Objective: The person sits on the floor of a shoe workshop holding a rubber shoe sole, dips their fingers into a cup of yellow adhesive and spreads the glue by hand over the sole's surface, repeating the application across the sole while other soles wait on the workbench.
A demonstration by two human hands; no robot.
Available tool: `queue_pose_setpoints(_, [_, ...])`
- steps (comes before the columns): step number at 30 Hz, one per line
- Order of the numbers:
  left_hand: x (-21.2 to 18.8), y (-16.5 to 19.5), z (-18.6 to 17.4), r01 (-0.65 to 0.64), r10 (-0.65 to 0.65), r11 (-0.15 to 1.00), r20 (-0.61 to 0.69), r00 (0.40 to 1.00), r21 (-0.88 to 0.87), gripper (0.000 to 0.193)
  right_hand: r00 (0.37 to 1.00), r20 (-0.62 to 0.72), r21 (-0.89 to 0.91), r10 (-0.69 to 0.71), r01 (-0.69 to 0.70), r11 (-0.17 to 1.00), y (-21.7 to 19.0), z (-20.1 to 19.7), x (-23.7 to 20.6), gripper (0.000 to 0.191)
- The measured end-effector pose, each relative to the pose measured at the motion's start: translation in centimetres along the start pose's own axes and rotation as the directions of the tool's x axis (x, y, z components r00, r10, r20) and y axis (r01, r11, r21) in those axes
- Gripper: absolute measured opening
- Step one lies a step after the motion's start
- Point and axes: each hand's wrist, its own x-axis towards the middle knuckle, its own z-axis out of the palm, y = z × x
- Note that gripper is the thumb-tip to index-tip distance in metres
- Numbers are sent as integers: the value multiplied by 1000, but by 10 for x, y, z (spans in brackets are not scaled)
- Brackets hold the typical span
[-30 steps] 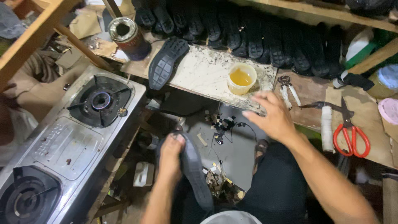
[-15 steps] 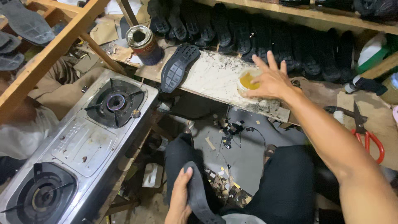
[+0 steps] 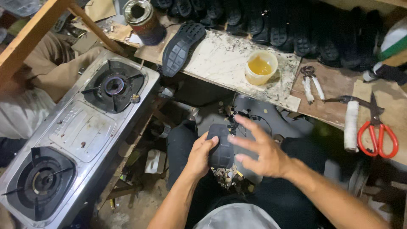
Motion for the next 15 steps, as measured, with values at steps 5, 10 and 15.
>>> queue_pose_setpoints(5, [-1,9,13,90,-90,996,19,996,-11,35,972,-65,-249,-227,204,947,1,-3,-7,56])
queue_pose_setpoints(10, [-3,8,19,112,-119,991,99,988,76,36,978,-96,-192,-188,167,967,9,-19,-7,57])
queue_pose_setpoints(15, [-1,6,20,81,-98,990,141,985,116,36,978,-112,-165,-174,154,974,5,-17,-2,58])
